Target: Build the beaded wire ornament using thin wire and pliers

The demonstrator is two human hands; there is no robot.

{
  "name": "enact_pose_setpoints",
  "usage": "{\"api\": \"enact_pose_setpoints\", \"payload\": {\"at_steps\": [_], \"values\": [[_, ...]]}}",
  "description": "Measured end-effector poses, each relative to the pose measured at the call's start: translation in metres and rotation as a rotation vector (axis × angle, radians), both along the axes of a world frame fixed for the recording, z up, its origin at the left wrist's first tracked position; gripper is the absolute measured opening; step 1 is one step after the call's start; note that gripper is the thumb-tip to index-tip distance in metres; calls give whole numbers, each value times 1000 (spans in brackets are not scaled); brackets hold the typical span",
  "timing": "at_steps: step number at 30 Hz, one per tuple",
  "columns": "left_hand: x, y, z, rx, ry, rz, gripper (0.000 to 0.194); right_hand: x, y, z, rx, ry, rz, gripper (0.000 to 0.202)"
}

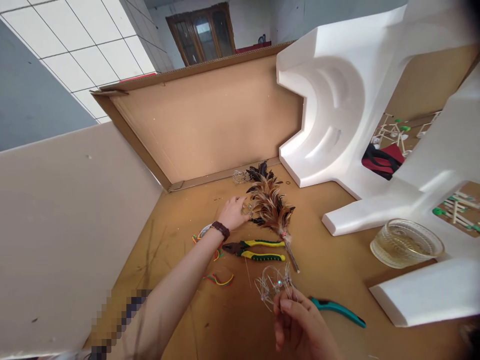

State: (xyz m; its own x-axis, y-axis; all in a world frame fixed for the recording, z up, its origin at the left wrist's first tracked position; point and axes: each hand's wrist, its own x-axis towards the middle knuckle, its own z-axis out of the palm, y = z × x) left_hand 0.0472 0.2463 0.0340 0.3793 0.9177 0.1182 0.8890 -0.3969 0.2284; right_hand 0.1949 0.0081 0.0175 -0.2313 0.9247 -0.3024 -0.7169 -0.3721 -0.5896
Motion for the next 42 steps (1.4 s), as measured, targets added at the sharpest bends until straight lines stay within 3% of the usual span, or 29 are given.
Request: {"api": "enact_pose_setpoints", "payload": {"at_steps": [8,16,21,25,30,34,37,42], "values": [[-1,32,5,-209,63,-242,61,-1,0,1,-10,-12,-39,27],[-10,37,13,-249,23,-378,62,-1,1,-3,18,-18,-31,28],[-6,37,7,-279,-28,-371,54,-2,1,-5,14,-25,-50,27],[-2,38,4,-322,-60,-328,37,-1,1,-4,14,-24,-60,28],[-6,33,16,-320,-190,-208,19,2,-1,3,46,-68,-72,24],[-15,7,38,-346,-385,-174,10,4,2,4,101,-114,-125,22],[-21,-33,51,-375,-556,-186,10,4,3,3,183,-156,-240,19],[-21,-117,43,-535,-963,-167,19,2,-7,5,427,-217,-342,10]]}}
